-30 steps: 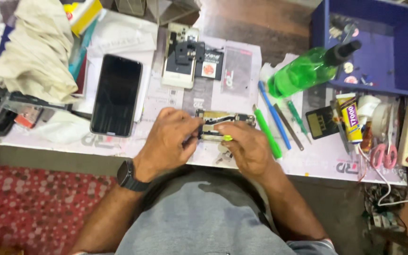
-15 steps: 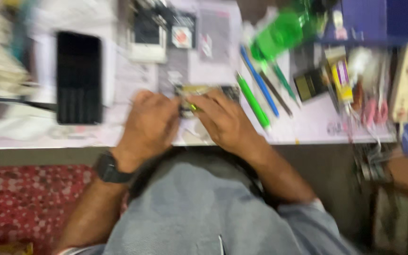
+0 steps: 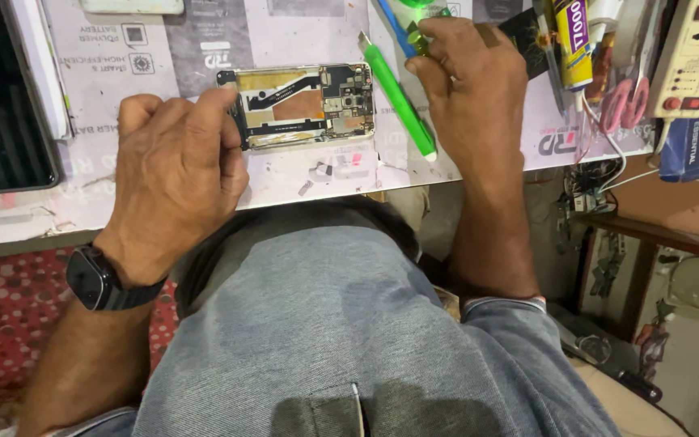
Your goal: The person disassembles the internal components of a mobile phone using a small pry tool and a brush, then interacts with another functional mobile phone showing an incoming call.
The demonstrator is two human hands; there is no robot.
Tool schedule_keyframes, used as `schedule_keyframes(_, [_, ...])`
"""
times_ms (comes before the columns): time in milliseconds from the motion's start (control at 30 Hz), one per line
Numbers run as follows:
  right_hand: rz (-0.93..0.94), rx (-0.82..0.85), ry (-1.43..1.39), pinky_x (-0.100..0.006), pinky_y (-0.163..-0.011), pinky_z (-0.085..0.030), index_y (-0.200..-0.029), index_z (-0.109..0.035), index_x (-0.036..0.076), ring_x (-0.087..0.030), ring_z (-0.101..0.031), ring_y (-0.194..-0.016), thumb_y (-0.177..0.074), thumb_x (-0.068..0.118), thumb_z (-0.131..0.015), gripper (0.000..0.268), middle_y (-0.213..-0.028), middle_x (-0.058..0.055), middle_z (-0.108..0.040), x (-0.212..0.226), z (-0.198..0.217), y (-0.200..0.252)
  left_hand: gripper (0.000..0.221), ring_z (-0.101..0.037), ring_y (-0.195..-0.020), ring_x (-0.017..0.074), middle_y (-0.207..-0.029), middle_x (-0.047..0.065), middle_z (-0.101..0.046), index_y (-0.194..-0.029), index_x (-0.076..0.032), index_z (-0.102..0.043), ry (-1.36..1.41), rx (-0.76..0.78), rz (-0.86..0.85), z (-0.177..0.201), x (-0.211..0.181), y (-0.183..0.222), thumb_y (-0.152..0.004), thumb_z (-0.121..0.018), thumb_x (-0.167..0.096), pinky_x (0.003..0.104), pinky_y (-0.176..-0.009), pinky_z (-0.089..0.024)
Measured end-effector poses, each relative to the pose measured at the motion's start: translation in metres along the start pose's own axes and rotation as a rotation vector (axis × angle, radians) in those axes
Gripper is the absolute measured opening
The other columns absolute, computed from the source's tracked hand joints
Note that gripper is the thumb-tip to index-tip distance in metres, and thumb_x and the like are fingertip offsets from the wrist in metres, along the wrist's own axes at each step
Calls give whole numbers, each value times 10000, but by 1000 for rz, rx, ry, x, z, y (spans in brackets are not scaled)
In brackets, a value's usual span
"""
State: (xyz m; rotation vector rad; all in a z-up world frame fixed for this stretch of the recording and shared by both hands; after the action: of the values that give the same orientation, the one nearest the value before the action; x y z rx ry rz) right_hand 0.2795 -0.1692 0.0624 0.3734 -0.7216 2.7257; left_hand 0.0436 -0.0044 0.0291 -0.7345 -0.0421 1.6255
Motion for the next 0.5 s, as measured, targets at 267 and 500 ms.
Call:
schedule_keyframes(267, [-3,17,-29,-411,-719,-528,-1200,-697,27,-321,-699,-823,-917,16,-836,315,-965,-169,-714,16,-11,-19,630,-591,-840,240,-885,18,-606,-1486,4,-329,-24,42,-54,-1,1,2,-987,-710,61,419,-891,-389])
schedule_keyframes(500, [-150,29,2,-342,-622,-557,-1109,-741,36,-203,-736,-724,-963,25,-813,163,-871,-110,-743,-12,-10,-19,614,-579,-863,280,-930,61,-612,-1462,-7,-374,-46,67,-58,-1,-1,-4,-948,-706,39,433,-873,-373])
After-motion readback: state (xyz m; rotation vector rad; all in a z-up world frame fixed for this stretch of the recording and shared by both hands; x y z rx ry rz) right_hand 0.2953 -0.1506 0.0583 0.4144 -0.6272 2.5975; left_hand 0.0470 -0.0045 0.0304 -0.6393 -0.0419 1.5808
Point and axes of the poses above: each hand's wrist, its own y-axis away from the middle knuckle, its own z-axis out of the back of the hand, x = y × z, the point moved 5 cm from there along -y, towards the middle knuckle
